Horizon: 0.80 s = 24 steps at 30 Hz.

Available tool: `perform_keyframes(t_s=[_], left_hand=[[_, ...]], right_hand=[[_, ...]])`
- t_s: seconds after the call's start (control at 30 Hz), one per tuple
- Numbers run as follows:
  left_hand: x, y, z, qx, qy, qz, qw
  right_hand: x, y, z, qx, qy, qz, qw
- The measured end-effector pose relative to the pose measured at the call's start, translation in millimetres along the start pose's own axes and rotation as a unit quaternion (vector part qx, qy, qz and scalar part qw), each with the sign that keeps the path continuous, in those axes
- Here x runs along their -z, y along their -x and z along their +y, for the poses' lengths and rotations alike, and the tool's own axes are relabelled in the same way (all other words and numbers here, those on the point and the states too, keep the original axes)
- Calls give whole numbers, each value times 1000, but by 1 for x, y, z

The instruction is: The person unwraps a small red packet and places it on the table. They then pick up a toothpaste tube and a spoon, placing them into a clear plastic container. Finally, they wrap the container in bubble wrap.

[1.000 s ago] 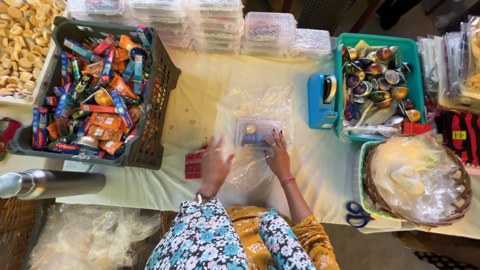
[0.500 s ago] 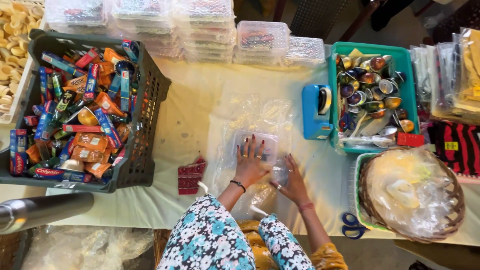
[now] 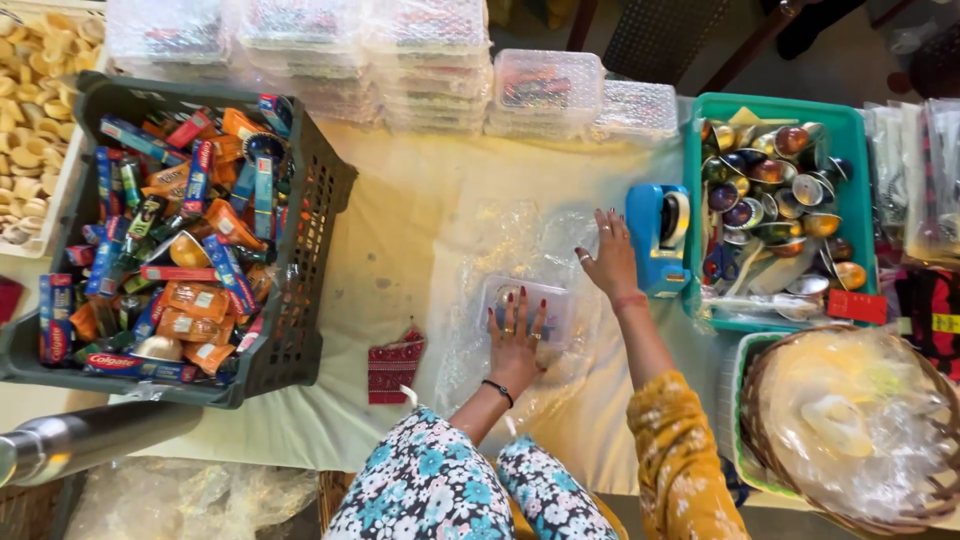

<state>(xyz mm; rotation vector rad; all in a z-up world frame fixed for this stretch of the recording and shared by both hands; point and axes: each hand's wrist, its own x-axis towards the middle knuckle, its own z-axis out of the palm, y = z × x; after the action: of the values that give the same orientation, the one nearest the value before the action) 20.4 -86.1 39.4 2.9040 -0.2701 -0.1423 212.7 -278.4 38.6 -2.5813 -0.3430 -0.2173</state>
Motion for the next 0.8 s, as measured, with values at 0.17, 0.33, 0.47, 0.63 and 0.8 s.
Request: perform_keyframes(t_s=[0.17, 0.33, 0.47, 0.63, 0.8], left_hand=[[-6, 0, -1, 1, -12, 22, 1000], [-5, 1, 1, 5, -16, 3, 1000], [3, -3, 3, 10, -23, -31, 999], [0, -1, 3, 12, -23, -23, 999], [-2, -4, 0, 11, -22, -43, 999]], right_hand=[[-5, -38, -17, -30, 56, -91, 994], [-8, -41, -7, -108, 8, -140, 984], [41, -25, -57, 53, 21, -34, 998], [64, 45, -111, 170, 6, -21, 985], [40, 124, -119, 117, -3, -54, 992]])
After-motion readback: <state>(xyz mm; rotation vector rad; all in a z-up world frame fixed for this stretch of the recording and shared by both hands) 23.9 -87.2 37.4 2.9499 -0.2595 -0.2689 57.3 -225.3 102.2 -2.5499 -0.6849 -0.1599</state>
